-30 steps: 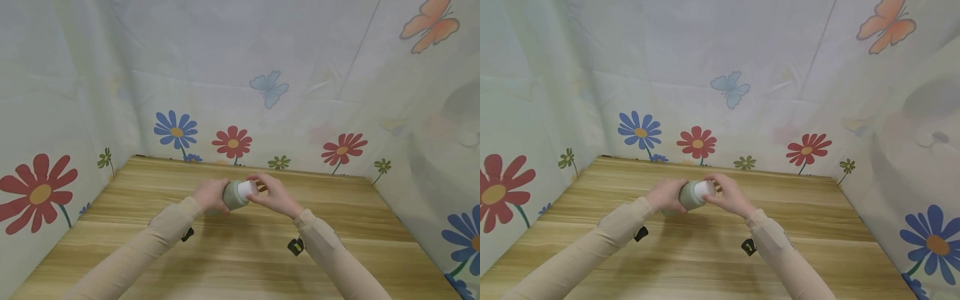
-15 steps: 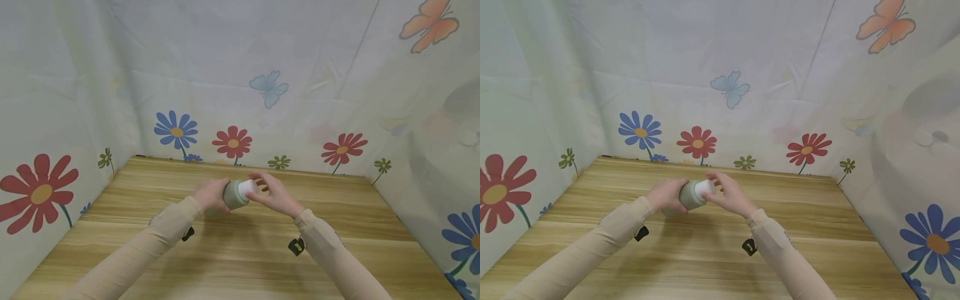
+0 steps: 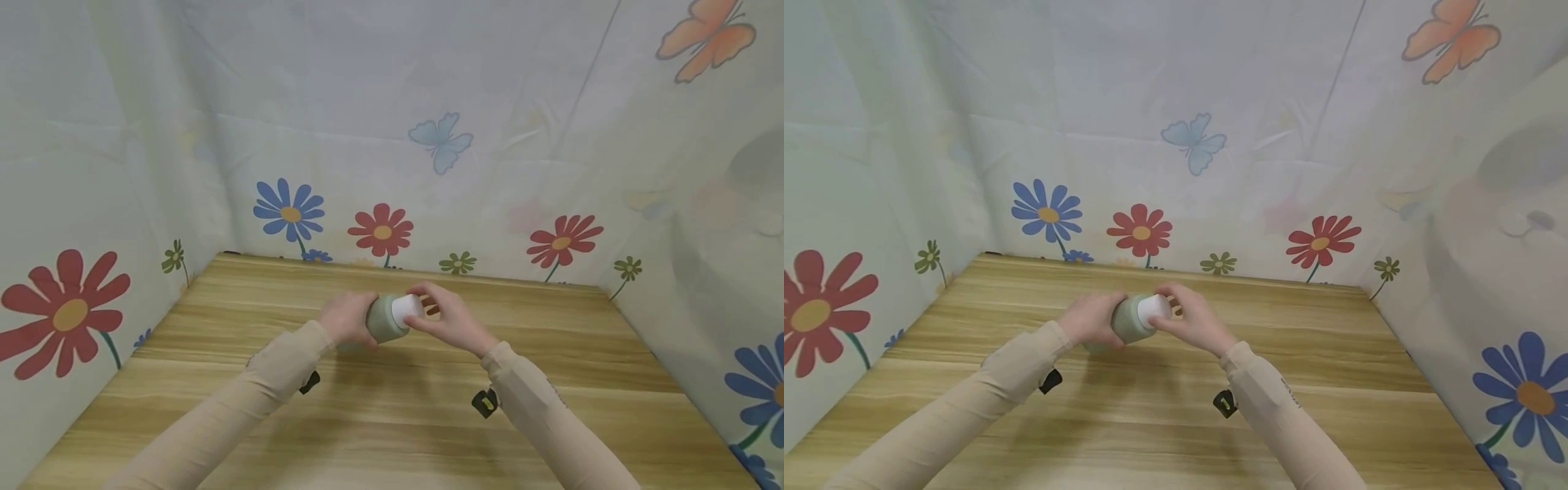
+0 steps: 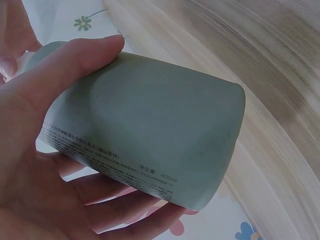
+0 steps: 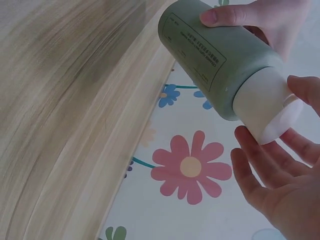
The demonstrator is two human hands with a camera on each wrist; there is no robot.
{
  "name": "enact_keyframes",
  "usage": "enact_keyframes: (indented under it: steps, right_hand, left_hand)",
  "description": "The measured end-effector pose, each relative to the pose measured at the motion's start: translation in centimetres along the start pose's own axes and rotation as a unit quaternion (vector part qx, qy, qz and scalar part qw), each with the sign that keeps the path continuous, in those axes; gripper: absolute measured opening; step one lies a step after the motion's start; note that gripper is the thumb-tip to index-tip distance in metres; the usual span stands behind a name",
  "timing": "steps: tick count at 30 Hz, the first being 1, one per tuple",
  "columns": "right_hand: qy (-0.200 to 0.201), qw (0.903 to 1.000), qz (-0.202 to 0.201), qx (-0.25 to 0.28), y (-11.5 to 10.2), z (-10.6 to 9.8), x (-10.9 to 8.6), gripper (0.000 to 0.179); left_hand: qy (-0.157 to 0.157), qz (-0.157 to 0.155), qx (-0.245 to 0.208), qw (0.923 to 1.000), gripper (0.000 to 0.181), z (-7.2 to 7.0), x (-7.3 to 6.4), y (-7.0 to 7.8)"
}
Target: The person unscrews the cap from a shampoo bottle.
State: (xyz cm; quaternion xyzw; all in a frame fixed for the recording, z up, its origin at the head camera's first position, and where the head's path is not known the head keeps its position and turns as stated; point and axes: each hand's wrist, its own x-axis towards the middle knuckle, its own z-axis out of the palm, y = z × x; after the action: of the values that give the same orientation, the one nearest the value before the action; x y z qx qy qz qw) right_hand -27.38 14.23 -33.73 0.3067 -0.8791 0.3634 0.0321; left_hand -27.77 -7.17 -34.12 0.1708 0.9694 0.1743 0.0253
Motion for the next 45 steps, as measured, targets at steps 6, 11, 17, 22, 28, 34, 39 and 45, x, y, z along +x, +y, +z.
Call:
enact_keyframes:
  steps: [6, 11, 17, 22, 28, 34, 39, 45]
  right_hand:
    - [0.003, 0.9997, -0.021, -0.007, 0.24, 0.00, -0.35, 0.047]
    - [0.006, 0.9991, -0.040, -0.015, 0.37, 0.04, -0.43, 0.047]
    - [0.008, 0.9995, -0.030, 0.003, 0.48, 0.16, -0.27, 0.053]
    - [0.020, 0.9993, 0.000, 0.032, 0.64, 0.01, -0.25, 0.058]
    - [0.010, 0.9997, 0.014, 0.019, 0.65, -0.08, -0.29, 0.057]
    - [0.013, 0.9999, 0.000, 0.011, 0.57, 0.02, -0.25, 0.055]
    - [0.015, 0.9997, -0.015, 0.013, 0.65, -0.02, -0.09, 0.052]
    - [0.013, 0.9994, -0.033, 0.004, 0.73, -0.14, -0.11, 0.051]
  left_hand:
    - [-0.008, 0.000, -0.004, 1.0000, 0.071, 0.00, 0.01, 0.22]
    - [-0.011, -0.005, -0.010, 0.9999, 0.071, -0.03, -0.06, 0.31]
    - [-0.004, -0.001, -0.008, 1.0000, 0.070, 0.03, -0.14, 0.10]
    - [-0.005, -0.003, -0.014, 0.9999, 0.071, 0.02, -0.05, -0.05]
    - [-0.008, -0.008, -0.019, 0.9998, 0.072, -0.17, 0.07, -0.19]
    - [-0.006, -0.002, -0.015, 0.9999, 0.072, -0.18, 0.10, -0.34]
    - [-0.005, 0.000, -0.021, 0.9998, 0.072, -0.22, 0.12, -0.41]
    - [-0.006, 0.000, -0.027, 0.9996, 0.072, -0.32, 0.04, -0.31]
